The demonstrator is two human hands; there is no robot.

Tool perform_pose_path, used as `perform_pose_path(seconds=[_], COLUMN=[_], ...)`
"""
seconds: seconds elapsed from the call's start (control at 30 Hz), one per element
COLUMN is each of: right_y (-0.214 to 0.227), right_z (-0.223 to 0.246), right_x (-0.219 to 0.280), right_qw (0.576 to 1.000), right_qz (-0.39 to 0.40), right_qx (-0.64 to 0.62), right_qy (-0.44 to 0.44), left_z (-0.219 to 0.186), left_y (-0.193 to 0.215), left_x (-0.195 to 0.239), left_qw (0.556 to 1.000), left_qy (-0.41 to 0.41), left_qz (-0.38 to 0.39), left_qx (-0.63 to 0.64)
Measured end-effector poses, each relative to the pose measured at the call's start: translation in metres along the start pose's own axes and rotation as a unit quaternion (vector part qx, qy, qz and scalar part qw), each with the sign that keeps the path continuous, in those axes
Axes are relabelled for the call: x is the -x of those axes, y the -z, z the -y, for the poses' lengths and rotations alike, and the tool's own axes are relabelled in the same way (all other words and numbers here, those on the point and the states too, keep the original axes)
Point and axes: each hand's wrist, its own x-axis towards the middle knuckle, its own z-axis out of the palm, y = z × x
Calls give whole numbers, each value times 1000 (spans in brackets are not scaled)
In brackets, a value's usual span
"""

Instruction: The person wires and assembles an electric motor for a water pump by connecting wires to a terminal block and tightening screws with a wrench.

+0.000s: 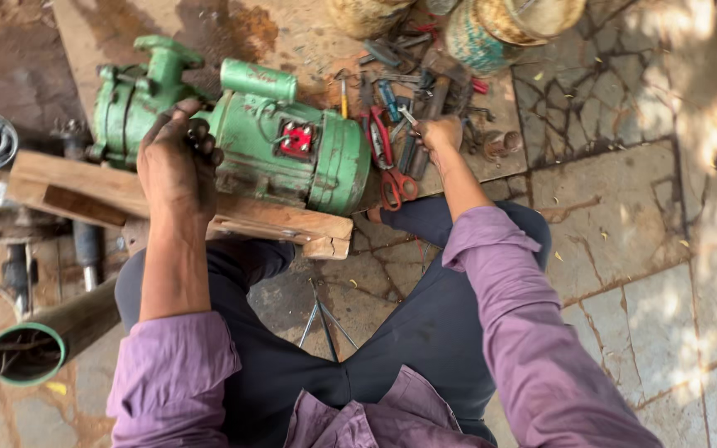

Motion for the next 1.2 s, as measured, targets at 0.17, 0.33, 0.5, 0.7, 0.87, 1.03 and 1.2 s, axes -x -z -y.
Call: perform_pose_path(seconds=[0.17,0.33,0.5,0.7,0.87,1.03,1.2], right_y=[-8,10,41,26,24,23,0], right_z=[0,104,133,126,124,116,124], right_x=[10,112,282,350,354,347,284], right_qw=[930,859,801,697,671,654,792], right_qz=[-108,-58,99,280,297,295,218], right_qx=[314,201,59,79,134,145,129], right_qy=[161,467,588,655,666,681,556], left_z=[-2,-4,29,61,71,67,69], left_y=[9,-12,-34,-26,-21,-30,-24], left_x=[2,42,127,173,173,170,154], left_qw=[998,996,980,955,946,957,981], left_qy=[49,54,130,167,150,161,147], left_qz=[12,44,55,82,143,116,10], left_qx=[34,46,140,232,248,212,129])
